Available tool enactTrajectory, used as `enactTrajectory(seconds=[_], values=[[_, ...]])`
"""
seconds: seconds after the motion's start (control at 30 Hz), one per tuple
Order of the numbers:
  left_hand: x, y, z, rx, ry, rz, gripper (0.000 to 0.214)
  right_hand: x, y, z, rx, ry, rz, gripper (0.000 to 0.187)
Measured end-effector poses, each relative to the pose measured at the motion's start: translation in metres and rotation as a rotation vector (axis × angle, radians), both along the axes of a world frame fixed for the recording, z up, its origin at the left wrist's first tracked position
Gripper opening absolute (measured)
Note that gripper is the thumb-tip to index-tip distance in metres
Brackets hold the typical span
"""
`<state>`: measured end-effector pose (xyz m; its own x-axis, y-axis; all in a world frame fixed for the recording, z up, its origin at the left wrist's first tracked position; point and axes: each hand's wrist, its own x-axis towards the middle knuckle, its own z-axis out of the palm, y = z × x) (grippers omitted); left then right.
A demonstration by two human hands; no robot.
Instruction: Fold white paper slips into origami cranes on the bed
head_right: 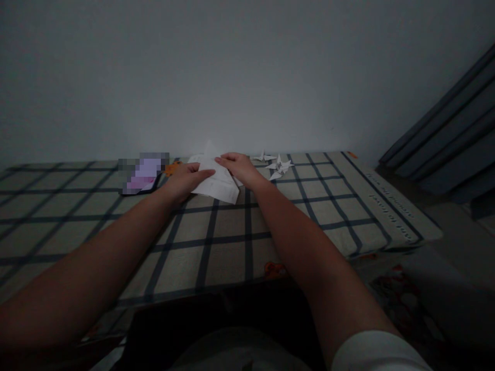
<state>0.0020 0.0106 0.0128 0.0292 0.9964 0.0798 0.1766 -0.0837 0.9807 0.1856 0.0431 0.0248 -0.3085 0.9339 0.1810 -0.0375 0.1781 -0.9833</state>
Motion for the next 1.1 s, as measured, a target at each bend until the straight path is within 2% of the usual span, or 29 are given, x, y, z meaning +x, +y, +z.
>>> enactTrajectory(seconds=[0.1, 0.3, 0.53, 0.67, 0.83, 1.1], values=[[0.000, 0.005, -0.005, 0.049, -0.070, 0.051, 0.034, 0.000, 0.002, -0.002, -0.025, -0.018, -0.013, 0.014], [-0.003, 0.011, -0.009, 0.125, -0.076, 0.149, 0.034, 0.002, 0.015, -0.012, -0.022, -0.015, -0.031, 0.013], [-0.003, 0.017, -0.010, -0.023, -0.192, 0.090, 0.026, 0.002, 0.008, -0.007, 0.009, -0.077, -0.014, 0.012], [-0.001, 0.011, -0.004, -0.003, -0.303, 0.072, 0.036, 0.001, 0.007, -0.006, 0.046, -0.143, 0.009, 0.014], [0.002, 0.003, 0.001, 0.012, -0.300, 0.054, 0.045, 0.000, 0.005, -0.007, 0.094, -0.176, 0.078, 0.014], [0.003, 0.007, -0.005, 0.114, -0.242, 0.224, 0.039, -0.001, 0.005, -0.007, 0.107, -0.170, 0.116, 0.015]])
